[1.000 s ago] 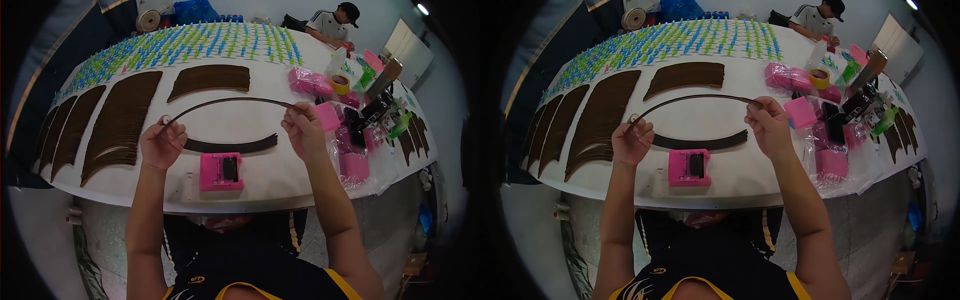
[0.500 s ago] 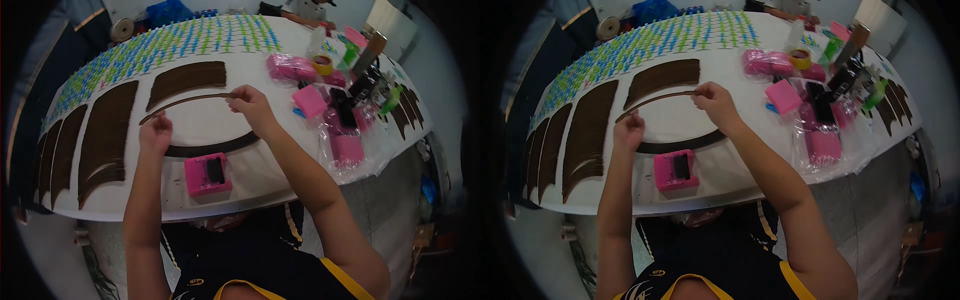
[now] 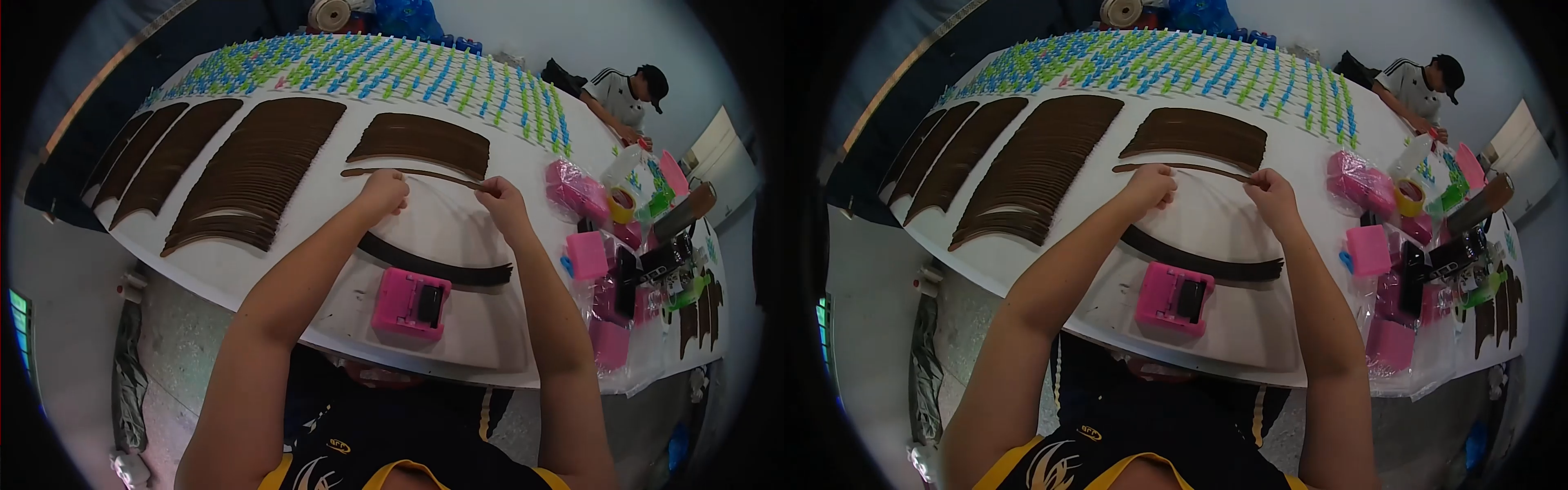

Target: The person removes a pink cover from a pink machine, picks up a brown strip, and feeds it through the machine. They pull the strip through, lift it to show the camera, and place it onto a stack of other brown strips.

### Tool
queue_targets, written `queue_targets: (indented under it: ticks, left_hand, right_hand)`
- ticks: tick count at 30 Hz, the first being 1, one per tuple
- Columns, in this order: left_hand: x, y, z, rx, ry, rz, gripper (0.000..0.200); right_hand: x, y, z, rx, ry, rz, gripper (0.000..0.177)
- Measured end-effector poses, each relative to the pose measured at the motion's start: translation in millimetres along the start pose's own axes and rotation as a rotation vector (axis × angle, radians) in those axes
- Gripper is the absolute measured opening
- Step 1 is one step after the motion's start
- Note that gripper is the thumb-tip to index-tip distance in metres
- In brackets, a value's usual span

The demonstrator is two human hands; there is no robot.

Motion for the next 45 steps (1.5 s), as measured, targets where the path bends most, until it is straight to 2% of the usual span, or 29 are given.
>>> queue_targets:
  ticks: [1, 2, 3, 4, 6, 8, 10, 14, 16, 17, 19, 22, 45]
  left_hand:
    - [3.3, -2.9, 3.9, 0.001, 0.003, 0.0, 0.019]
    - [3.1, 12.8, 10.5, 0.11, 0.108, -0.435, 0.023]
    - [12.5, 30.6, 20.3, 0.219, 0.211, -0.871, 0.026]
    - [15.8, 29.1, 23.6, 0.222, 0.211, -0.873, 0.026]
    - [20.6, 28.4, 30.8, 0.122, 0.228, -1.035, 0.033]
    - [20.4, 28.5, 32.9, 0.148, 0.25, -1.066, 0.031]
    - [19.4, 27.4, 33.6, 0.174, 0.265, -1.094, 0.03]
    - [17.4, 29.9, 34.0, 0.163, 0.268, -1.163, 0.038]
    - [17.2, 29.1, 32.4, 0.144, 0.253, -1.173, 0.042]
    - [16.7, 29.7, 32.1, 0.151, 0.266, -1.171, 0.043]
    - [16.7, 30.0, 30.5, 0.165, 0.27, -1.172, 0.044]
    - [15.0, 32.3, 28.2, 0.195, 0.289, -1.182, 0.044]
    - [4.9, 35.2, 5.1, 0.23, 0.238, -1.183, 0.048]
  right_hand:
    - [0.2, 8.9, -5.8, 0.075, -0.026, 0.099, 0.017]
    - [0.3, 18.5, -12.8, 0.074, -0.026, 0.098, 0.017]
    - [-2.8, 19.1, -18.3, 0.048, 0.037, 0.355, 0.021]
    - [-6.4, 18.2, -22.3, 0.022, 0.102, 0.612, 0.024]
    - [-6.7, 22.2, -26.5, 0.095, 0.083, 0.611, 0.028]
    - [-2.7, 25.6, -25.2, 0.17, 0.065, 0.609, 0.032]
    - [-6.6, 10.8, -8.3, 0.118, 0.247, 0.718, 0.041]
    - [-2.2, -0.6, 20.1, 0.117, 0.259, 0.734, 0.043]
    - [23.8, -10.6, 28.7, 0.007, 0.05, 0.733, 0.051]
    - [28.8, -15.6, 33.5, 0.014, 0.056, 0.735, 0.051]
    - [51.4, -17.4, 36.6, 0.103, -0.08, 0.857, 0.064]
    - [55.7, -21.9, 33.7, 0.238, -0.085, 0.907, 0.074]
    - [41.9, -16.7, 3.6, 0.421, -0.079, 0.902, 0.09]
Point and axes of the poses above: each hand's wrist, its own z-axis away from the middle knuckle, its own x-axis out of the palm, y = z × x, the point moved 9 cm from there along -z, towards the middle knuckle, and after that the axes turned 15 degrees about -y, right-handed, at the moved point
